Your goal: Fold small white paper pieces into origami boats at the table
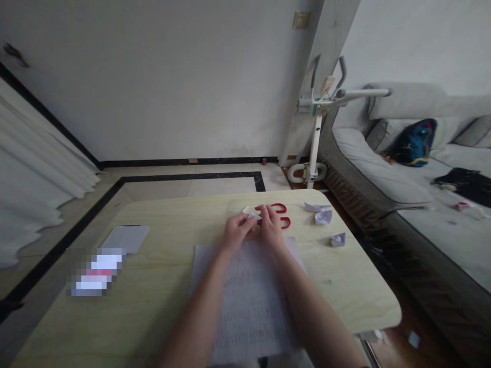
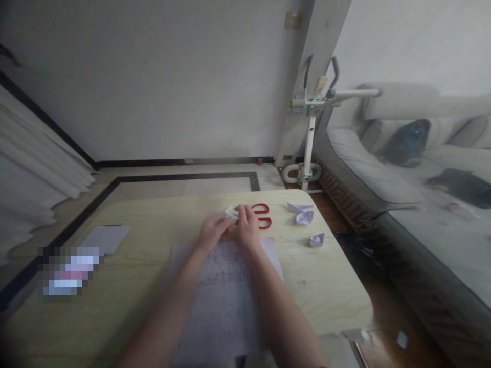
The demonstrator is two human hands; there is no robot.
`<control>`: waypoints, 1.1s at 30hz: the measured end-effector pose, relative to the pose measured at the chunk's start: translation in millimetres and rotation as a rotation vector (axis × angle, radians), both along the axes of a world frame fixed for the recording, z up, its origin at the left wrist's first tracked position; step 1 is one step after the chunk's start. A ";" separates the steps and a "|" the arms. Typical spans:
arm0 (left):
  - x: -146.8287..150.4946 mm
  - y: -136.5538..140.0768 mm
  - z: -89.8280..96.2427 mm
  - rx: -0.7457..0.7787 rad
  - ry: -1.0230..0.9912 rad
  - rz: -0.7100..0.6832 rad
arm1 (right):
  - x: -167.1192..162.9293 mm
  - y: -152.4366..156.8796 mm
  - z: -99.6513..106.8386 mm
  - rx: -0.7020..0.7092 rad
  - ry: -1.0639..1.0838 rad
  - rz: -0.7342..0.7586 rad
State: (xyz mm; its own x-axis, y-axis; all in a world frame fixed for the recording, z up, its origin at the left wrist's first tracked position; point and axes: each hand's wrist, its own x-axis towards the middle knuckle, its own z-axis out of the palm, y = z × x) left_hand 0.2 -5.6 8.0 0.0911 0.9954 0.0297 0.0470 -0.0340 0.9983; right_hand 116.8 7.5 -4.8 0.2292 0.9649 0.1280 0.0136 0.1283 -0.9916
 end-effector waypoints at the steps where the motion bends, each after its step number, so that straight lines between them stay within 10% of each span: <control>1: -0.1 0.1 -0.1 0.005 -0.005 0.005 | 0.0 0.0 0.3 -0.002 -0.006 0.001; 33: -1.2 -1.1 3.3 -0.068 -0.072 -0.057 | 1.5 -0.2 1.1 -0.007 0.034 0.017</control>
State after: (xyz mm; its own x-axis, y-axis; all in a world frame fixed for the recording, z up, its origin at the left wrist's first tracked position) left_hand -0.9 -6.6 11.4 0.1479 0.9886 -0.0294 -0.0248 0.0335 0.9991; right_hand 118.2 7.3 -3.7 0.2172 0.9695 0.1137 -0.0222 0.1213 -0.9924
